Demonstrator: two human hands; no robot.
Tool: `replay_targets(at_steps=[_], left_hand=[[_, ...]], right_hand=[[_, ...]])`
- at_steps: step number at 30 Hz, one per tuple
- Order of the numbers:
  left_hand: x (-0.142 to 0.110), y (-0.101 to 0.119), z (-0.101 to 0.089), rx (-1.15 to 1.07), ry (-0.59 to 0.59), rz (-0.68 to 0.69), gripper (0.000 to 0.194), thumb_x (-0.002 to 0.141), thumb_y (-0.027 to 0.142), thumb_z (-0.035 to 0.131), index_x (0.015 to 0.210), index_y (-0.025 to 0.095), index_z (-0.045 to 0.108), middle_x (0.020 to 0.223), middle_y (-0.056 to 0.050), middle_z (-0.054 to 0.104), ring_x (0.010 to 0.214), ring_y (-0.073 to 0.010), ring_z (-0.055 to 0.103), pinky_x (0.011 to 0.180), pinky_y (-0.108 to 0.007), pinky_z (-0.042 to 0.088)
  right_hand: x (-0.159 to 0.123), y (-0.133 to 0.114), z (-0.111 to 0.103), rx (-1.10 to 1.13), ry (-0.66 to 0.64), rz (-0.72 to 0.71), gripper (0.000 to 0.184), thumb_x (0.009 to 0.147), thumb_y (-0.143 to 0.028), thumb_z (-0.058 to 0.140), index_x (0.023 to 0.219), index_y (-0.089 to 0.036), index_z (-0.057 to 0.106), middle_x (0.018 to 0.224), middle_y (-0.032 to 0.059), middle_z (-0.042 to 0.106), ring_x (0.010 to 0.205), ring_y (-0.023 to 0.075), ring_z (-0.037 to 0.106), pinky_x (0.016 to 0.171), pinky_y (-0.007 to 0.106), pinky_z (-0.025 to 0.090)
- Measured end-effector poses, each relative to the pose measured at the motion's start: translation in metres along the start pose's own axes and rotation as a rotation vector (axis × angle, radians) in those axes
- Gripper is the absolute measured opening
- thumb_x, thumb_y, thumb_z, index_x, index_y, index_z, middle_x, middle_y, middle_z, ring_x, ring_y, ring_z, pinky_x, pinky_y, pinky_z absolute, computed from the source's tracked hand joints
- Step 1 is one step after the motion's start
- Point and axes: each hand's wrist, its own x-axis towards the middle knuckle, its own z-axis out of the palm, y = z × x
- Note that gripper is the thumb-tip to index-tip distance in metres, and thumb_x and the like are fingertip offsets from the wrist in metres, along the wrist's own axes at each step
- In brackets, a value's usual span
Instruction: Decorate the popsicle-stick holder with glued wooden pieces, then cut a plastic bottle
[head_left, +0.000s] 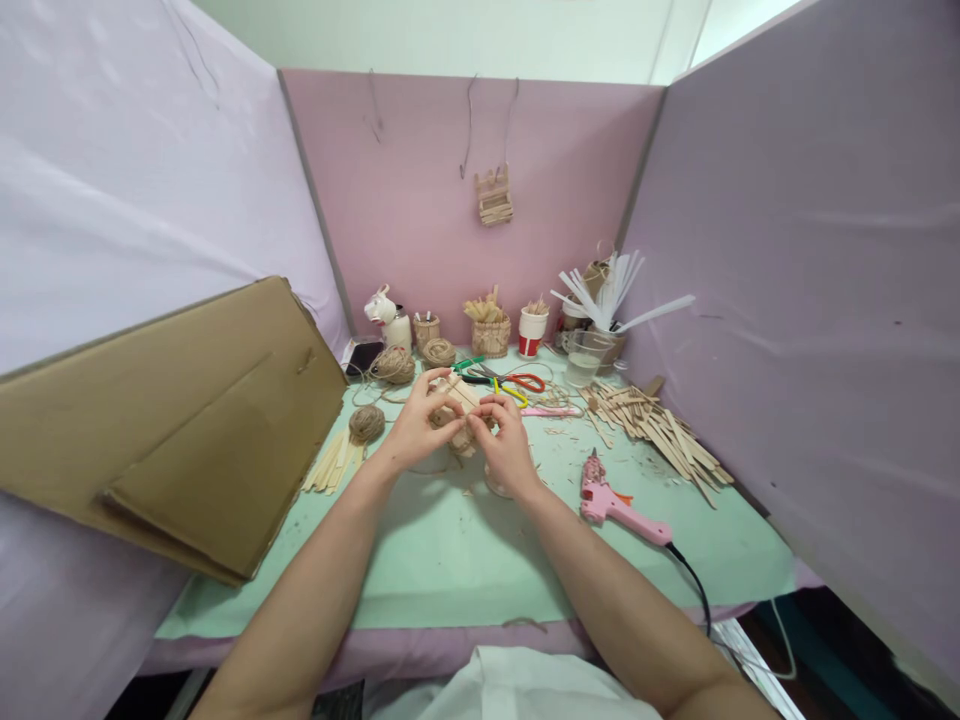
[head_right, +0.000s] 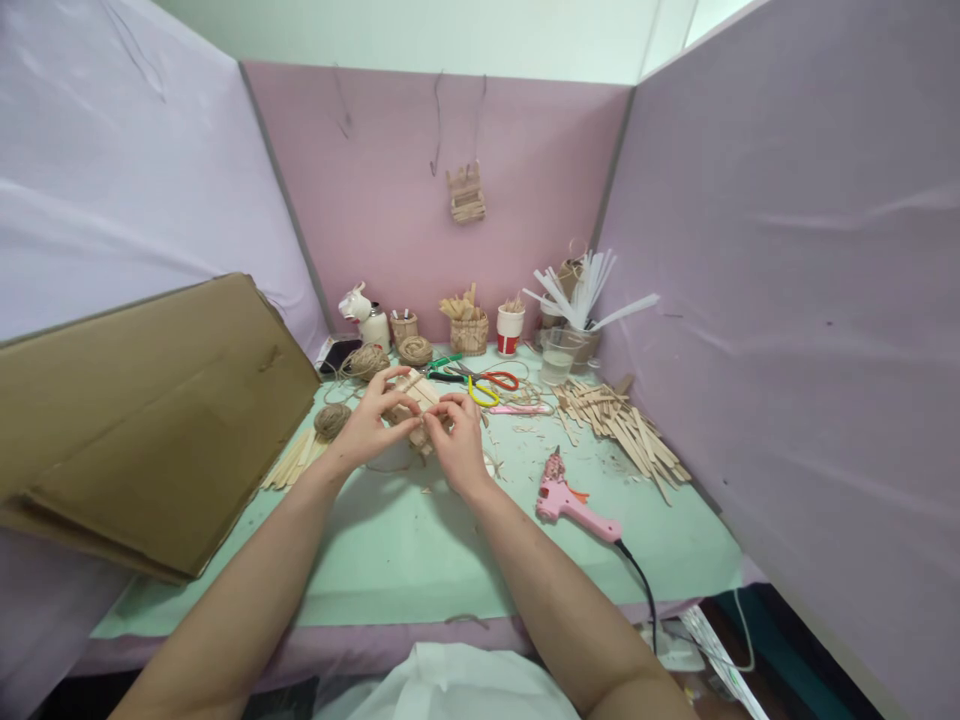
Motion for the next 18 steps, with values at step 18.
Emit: replay_targets(at_steps=[18], left_hand=[[0.003,-0.013,0.004,-0.076,0.049,-0.064,0.009,0.08,0.027,0.061,0.08,0.019,0.066,0.131,-0.008,0.051,0.127,-0.026,0.048,0.109,-0.044,0.037]], right_hand=[[-0.033,-0.02,-0.185,-0.827,-0.557,-0.009,0.016,0.085,-0.033,0.059,0.096,-0.023,0.062,0.109,0.0098,0.061,0.105,0.0272,0.055,0.09,0.041,0.046]])
